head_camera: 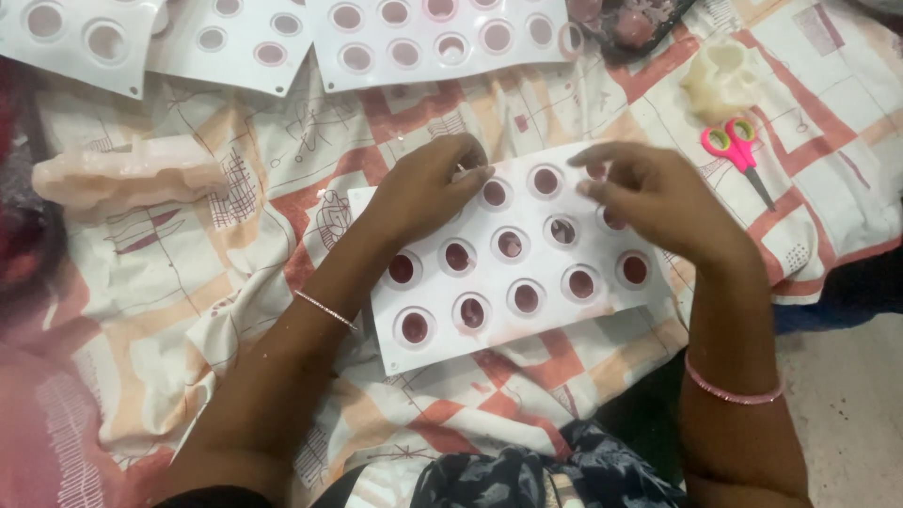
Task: The recorder is seen removing molded wax items from a silicone mold.
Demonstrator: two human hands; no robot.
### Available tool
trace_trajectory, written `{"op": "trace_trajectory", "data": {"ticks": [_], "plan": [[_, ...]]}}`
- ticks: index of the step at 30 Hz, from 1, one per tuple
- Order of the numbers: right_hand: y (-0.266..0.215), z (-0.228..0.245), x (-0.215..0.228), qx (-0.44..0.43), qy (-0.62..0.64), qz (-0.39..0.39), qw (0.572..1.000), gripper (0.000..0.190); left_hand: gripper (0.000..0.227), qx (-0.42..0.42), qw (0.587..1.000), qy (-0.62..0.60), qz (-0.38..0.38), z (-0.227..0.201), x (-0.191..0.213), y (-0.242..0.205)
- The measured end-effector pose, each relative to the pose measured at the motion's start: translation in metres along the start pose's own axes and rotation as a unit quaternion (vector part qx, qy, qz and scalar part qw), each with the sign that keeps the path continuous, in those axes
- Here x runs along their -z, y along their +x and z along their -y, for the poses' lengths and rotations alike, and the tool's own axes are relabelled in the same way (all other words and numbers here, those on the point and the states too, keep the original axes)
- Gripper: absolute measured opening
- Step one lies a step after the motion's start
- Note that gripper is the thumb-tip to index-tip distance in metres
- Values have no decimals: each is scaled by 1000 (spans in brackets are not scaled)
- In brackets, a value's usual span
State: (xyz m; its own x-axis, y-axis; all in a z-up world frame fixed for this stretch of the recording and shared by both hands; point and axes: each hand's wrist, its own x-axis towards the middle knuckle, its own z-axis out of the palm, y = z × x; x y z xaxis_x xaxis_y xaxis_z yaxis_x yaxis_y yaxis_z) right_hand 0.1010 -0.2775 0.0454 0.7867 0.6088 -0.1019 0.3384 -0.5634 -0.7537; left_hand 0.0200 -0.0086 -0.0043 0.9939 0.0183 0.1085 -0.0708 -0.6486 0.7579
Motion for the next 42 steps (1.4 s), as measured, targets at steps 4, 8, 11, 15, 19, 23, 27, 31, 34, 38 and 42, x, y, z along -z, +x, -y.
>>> {"op": "trace_trajectory", "data": {"ticks": [4,8,11,15,19,23,27,31,34,38,42], "plan": [[-18,34,-24,-184,-97,73,975,50,28,-3,1000,0,-2,1,-1,0],[-21,14,-42,-46,-188,-41,980,44,28,4,1000,7,-3,0,0,0],[-24,0,-53,-29,-186,-76,979,35,28,6,1000,18,0,-1,0,-1],[-25,-17,-61,7,-196,-117,974,21,27,14,1000,14,0,-4,1,-2],[-22,7,-41,-5,-151,-108,983,22,27,14,1000,9,-3,-2,-1,-1],[30,-16,18,-133,-98,71,984,26,27,9,1000,15,-4,1,-1,0],[98,-43,64,26,-25,-187,982,35,27,1,1000,9,-6,-1,0,-2],[99,-59,75,73,-121,-355,924,27,28,7,1000,8,-2,1,1,2],[74,-87,48,11,-111,-281,953,26,31,10,1000,10,4,1,-1,0],[47,-139,14,-17,-229,-214,949,32,43,21,999,39,16,1,-3,0],[34,-134,-2,142,-181,-261,937,34,39,-5,996,89,28,13,-10,2]]}}
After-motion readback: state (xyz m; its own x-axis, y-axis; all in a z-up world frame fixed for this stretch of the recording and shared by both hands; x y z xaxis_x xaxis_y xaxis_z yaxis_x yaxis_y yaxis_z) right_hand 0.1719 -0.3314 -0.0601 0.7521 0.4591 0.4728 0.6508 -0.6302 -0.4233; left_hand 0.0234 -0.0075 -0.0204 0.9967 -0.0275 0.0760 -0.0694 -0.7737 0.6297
